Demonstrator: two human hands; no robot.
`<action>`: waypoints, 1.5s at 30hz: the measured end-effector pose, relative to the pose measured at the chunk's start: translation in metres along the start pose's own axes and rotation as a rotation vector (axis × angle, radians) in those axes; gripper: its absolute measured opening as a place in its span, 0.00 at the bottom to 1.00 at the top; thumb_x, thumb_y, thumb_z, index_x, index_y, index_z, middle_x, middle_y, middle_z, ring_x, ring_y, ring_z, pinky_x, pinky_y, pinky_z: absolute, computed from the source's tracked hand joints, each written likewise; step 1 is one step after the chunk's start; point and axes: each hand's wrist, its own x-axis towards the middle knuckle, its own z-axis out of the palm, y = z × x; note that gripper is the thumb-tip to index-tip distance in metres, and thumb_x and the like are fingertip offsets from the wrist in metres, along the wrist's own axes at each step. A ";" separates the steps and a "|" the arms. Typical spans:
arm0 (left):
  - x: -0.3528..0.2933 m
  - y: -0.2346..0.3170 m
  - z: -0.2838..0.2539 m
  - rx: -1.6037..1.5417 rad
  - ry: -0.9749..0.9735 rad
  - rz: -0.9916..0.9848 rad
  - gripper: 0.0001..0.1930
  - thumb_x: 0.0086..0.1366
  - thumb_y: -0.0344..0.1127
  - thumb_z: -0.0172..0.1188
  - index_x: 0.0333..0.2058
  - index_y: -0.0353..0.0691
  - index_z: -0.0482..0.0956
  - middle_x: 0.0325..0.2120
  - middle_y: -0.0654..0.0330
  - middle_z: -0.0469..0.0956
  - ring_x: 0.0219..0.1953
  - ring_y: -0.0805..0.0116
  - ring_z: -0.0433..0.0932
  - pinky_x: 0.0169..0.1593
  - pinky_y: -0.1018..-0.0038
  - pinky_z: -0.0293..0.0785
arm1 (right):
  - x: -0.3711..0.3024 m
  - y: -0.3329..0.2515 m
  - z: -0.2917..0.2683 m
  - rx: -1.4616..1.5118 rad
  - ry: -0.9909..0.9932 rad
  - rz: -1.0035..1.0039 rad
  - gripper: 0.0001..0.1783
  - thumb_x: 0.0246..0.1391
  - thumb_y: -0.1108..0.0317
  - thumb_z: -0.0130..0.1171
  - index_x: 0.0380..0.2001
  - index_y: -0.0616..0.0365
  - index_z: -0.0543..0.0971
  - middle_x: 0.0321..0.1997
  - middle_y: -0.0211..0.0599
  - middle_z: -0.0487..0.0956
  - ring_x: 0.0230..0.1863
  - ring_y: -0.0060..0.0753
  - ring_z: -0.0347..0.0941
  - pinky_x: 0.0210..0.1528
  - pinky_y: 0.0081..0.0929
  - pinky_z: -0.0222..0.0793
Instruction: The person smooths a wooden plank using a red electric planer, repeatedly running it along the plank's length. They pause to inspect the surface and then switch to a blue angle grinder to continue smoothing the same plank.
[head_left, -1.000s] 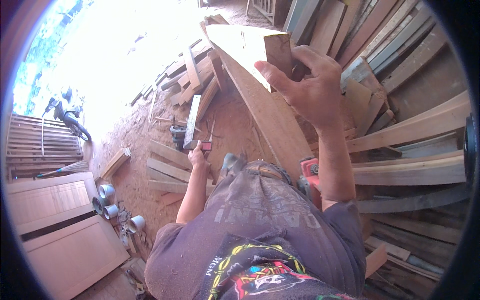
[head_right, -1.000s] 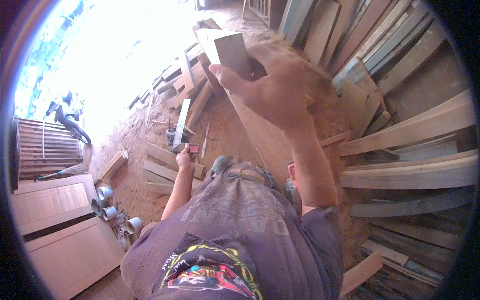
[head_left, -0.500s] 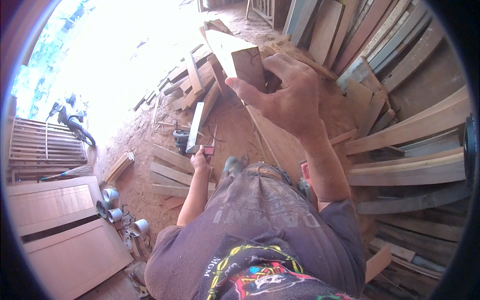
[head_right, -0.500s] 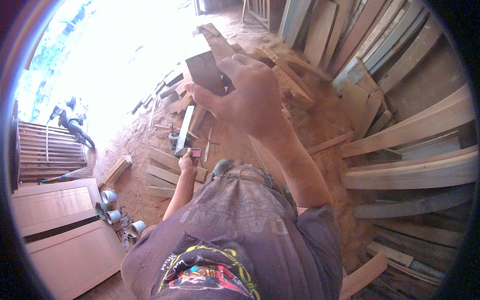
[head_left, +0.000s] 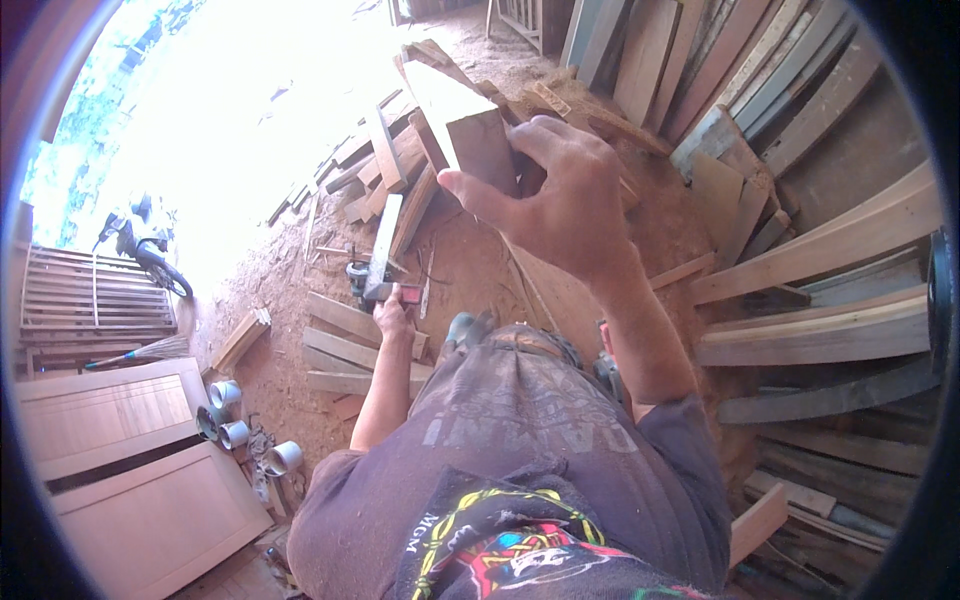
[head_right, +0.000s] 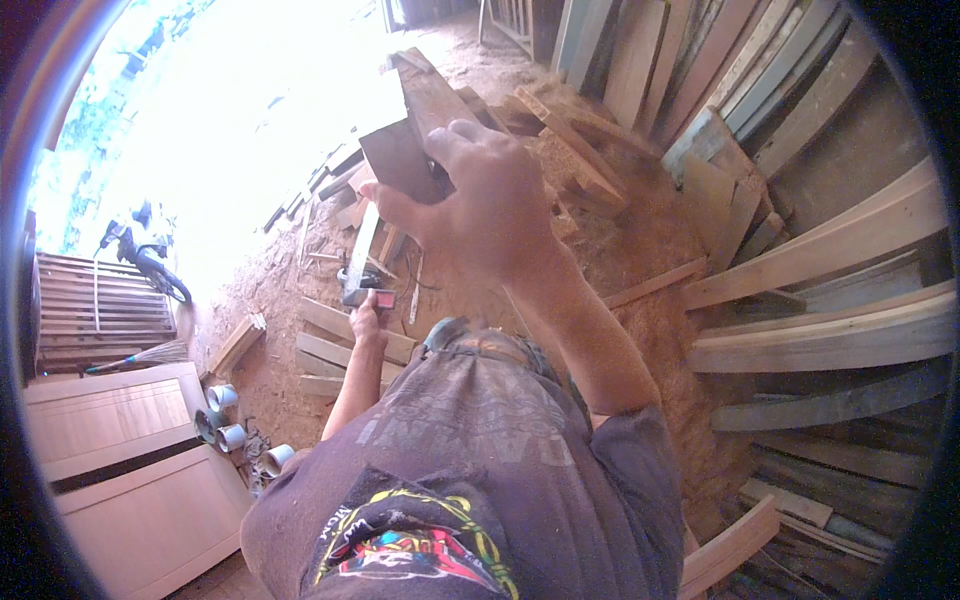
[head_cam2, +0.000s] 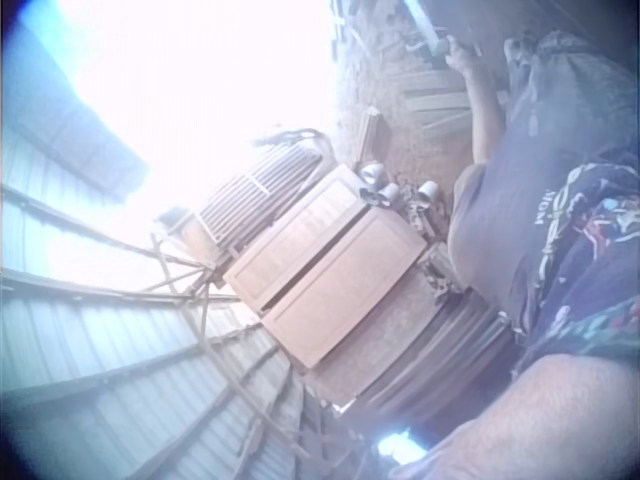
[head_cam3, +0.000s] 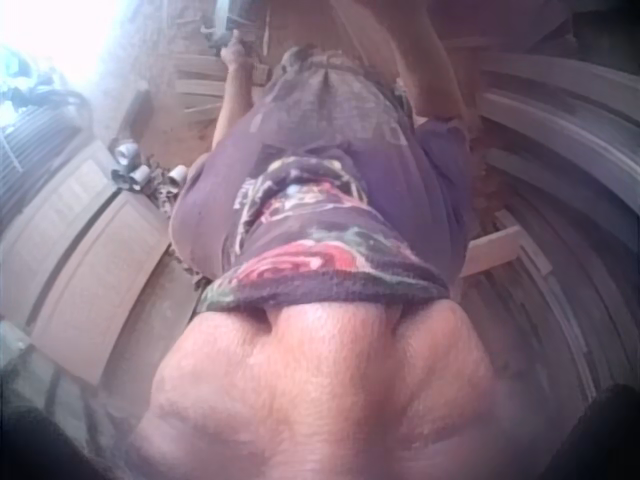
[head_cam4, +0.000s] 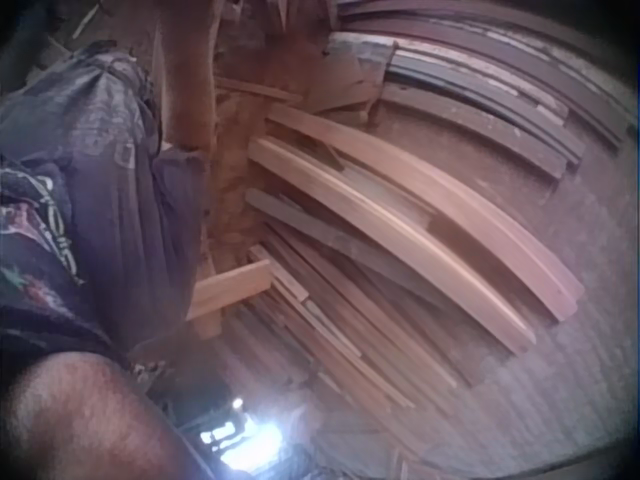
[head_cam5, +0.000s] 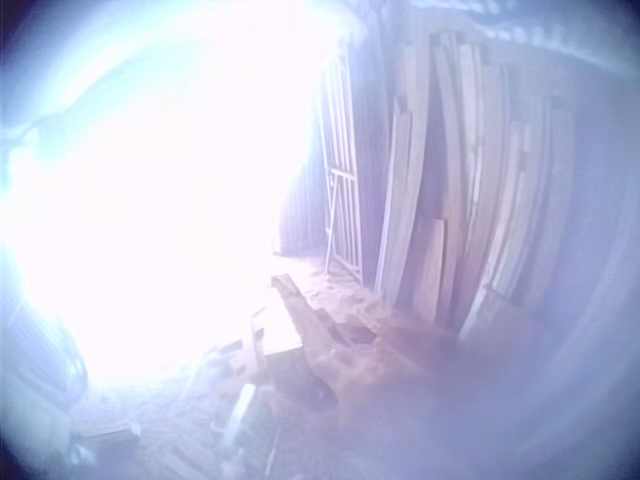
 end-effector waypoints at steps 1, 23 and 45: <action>0.003 0.011 0.002 0.041 -0.002 0.039 0.14 0.73 0.35 0.69 0.55 0.45 0.80 0.42 0.64 0.84 0.37 0.70 0.84 0.33 0.71 0.81 | -0.002 0.001 0.002 0.007 -0.011 0.005 0.24 0.50 0.49 0.83 0.29 0.62 0.87 0.24 0.34 0.82 0.22 0.25 0.77 0.24 0.27 0.72; 0.244 0.251 0.336 0.801 -0.774 0.654 0.21 0.65 0.48 0.76 0.49 0.38 0.89 0.37 0.62 0.89 0.36 0.73 0.83 0.38 0.72 0.79 | -0.018 -0.035 -0.059 -0.095 -0.441 0.401 0.35 0.38 0.56 0.87 0.45 0.70 0.86 0.37 0.47 0.87 0.33 0.44 0.87 0.33 0.36 0.84; 0.352 0.246 0.363 0.794 -0.781 0.578 0.18 0.65 0.44 0.76 0.50 0.42 0.89 0.41 0.62 0.89 0.40 0.70 0.86 0.41 0.69 0.83 | -0.048 -0.043 -0.068 -0.170 -0.497 0.864 0.31 0.38 0.64 0.83 0.46 0.70 0.85 0.43 0.53 0.87 0.43 0.52 0.88 0.47 0.41 0.84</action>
